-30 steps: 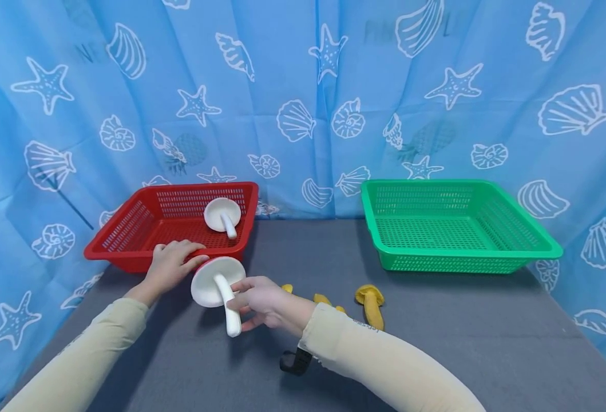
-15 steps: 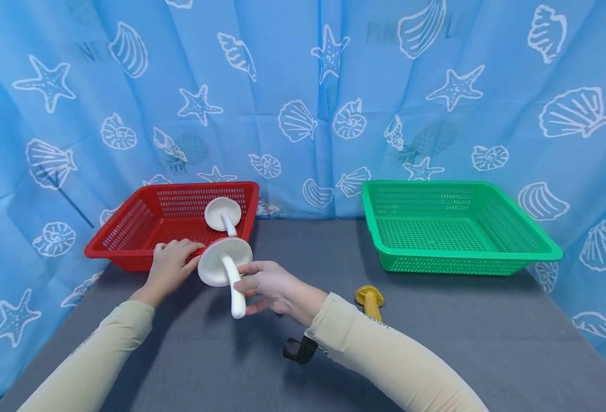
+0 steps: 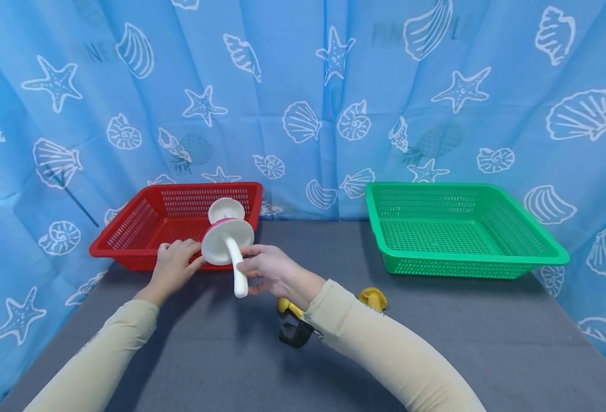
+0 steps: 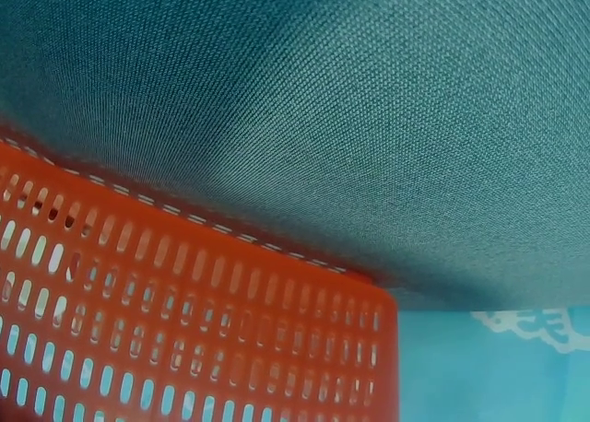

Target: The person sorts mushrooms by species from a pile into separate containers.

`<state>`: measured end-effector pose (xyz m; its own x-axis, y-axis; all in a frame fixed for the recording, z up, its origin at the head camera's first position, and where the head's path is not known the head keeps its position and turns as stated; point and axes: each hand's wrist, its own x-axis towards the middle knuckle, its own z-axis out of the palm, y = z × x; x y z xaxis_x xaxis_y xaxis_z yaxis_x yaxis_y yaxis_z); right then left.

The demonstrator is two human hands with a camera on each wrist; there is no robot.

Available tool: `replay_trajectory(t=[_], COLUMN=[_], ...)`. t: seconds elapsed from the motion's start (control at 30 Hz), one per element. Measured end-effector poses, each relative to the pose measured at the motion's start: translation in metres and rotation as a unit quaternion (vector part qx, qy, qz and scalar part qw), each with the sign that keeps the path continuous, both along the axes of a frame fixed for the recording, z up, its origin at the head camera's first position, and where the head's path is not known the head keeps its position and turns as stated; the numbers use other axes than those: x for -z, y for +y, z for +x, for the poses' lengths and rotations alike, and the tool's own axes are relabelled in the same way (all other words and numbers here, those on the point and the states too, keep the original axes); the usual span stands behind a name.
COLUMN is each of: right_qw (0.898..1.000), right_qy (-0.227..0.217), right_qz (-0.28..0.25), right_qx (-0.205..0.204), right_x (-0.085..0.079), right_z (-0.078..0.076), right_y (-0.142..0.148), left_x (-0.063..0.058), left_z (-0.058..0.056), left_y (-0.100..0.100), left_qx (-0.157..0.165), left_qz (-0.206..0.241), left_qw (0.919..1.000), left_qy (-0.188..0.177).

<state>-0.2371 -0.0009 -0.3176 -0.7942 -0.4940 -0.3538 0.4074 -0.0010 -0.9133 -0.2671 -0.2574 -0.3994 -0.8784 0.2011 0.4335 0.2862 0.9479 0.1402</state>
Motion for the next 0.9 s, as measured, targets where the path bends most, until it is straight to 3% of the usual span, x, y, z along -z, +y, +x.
replay_trajectory(t=[0.43, 0.7, 0.9], right_qw=[0.999, 0.998, 0.998], right_qy=[-0.021, -0.007, 0.003], right_qz=[-0.016, -0.027, -0.013], right_qx=[0.04, 0.048, 0.064], right_x=[-0.011, -0.012, -0.01], right_z=[-0.027, -0.047, -0.06], right_y=[-0.016, -0.029, -0.041], left_x=[0.001, 0.004, 0.001], left_z=[0.001, 0.0, 0.001], left_y=[0.002, 0.001, 0.002], left_qx=[-0.014, -0.011, -0.003], left_qz=[-0.005, -0.017, -0.007], left_qw=[0.9999, 0.9996, 0.9999], left_qy=[-0.003, 0.02, 0.015])
